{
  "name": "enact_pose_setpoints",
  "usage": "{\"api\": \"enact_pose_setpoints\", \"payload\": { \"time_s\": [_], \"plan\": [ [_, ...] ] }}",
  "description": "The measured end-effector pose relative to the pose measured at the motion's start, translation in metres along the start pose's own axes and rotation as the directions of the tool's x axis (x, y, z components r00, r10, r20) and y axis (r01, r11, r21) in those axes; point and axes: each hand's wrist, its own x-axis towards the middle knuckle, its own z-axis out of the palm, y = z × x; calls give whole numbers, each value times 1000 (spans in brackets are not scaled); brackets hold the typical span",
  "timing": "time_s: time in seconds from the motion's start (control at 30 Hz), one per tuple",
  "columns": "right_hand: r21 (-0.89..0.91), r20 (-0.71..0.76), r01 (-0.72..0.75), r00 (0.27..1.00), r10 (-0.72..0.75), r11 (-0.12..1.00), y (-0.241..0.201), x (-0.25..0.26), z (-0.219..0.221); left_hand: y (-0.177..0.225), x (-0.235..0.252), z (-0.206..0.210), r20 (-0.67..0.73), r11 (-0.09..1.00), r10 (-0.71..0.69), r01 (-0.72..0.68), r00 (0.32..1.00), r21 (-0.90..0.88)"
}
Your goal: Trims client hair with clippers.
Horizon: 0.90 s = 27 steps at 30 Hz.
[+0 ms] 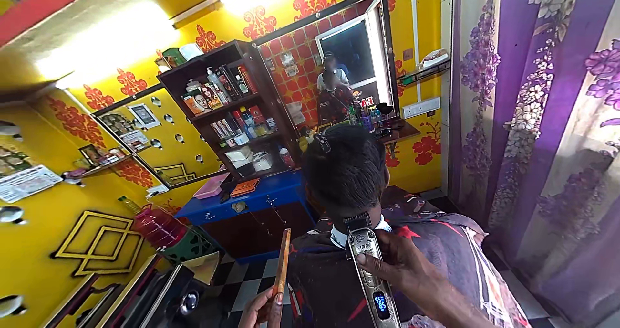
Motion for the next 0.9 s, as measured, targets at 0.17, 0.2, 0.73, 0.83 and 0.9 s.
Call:
{"api": "enact_pose_setpoints", "payload": {
  "time_s": [0.17,0.2,0.73,0.83,0.9],
  "plan": [
    [-92,-84,140,985,-147,986,-16,12,19,2,0,4,10,999,33,-33,999,6],
    [-114,-94,175,978,-186,978,-18,13,21,2,-1,4,12,999,35,-35,999,7],
    [-227,108,221,974,-201,949,-23,5,-32,14,-2,13,15,997,56,-57,998,55],
    [-535,165,234,971,-172,812,-32,-9,-56,35,2,25,39,975,189,-192,981,115],
    [-560,233,152,972,-21,815,-29,-15,-80,58,7,37,128,931,287,-308,949,196]
  ]
}}
